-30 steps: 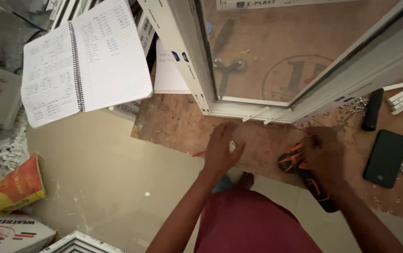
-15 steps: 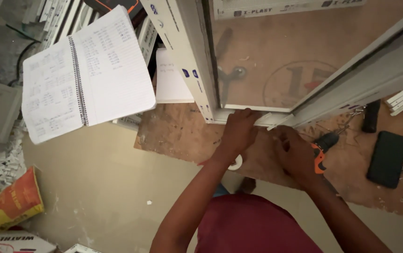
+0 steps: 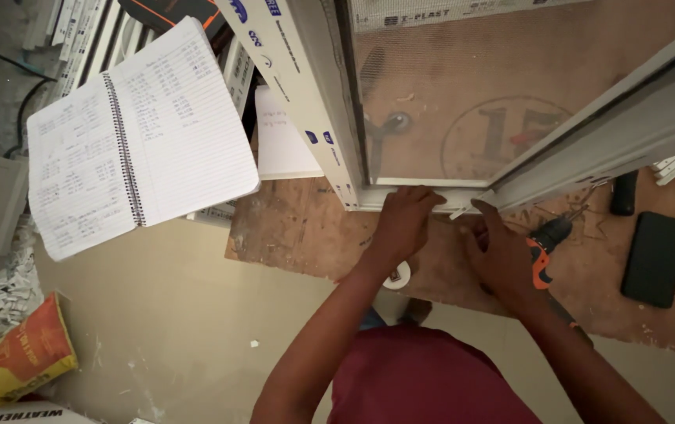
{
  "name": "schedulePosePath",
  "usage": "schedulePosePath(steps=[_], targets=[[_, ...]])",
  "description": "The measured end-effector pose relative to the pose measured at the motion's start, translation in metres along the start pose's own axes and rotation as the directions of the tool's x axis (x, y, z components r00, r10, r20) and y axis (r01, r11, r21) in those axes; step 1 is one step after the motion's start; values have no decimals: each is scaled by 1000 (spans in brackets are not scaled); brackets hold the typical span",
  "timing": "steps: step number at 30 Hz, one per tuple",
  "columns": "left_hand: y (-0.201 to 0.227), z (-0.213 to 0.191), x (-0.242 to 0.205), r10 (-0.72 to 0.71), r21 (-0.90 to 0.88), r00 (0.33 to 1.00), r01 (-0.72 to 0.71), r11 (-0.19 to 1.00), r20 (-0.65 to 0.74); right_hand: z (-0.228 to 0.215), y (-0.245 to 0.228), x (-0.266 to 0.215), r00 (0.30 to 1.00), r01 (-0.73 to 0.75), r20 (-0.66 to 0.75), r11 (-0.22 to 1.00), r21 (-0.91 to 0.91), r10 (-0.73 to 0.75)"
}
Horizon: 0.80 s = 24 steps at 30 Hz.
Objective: Measure and attach components to a window frame using a power drill and screws.
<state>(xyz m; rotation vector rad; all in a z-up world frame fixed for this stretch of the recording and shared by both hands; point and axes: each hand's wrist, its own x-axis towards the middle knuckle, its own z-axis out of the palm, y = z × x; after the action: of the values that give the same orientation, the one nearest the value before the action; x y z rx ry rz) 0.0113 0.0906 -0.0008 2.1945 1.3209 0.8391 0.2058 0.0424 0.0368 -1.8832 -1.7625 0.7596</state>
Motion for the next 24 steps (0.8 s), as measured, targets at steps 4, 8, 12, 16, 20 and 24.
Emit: schedulePosePath(steps=[4, 8, 12, 16, 20, 24], targets=[[2, -15, -5, 18, -212, 992, -44, 976, -124, 2, 8, 13, 999, 12, 38, 998, -55, -10], [-11, -9, -9, -12, -307, 991, -29, 951, -133, 7, 26, 23, 968, 242, -36, 959, -148, -250], [-14, -8, -11, -61, -342, 995, 30, 939, -80, 13, 29, 29, 984, 171, 7, 925, -340, -179], [-15, -3, -15, -100, -430, 989, 44, 902, -109, 15, 30, 27, 982, 173, -14, 922, -346, -189], [-20, 1, -16, -13, -316, 990, -34, 948, -143, 10, 23, 20, 972, 203, -51, 927, -314, -230], [-18, -6, -19, -40, -376, 992, -9, 927, -122, -2, 21, 1, 978, 197, -47, 972, -130, -204]])
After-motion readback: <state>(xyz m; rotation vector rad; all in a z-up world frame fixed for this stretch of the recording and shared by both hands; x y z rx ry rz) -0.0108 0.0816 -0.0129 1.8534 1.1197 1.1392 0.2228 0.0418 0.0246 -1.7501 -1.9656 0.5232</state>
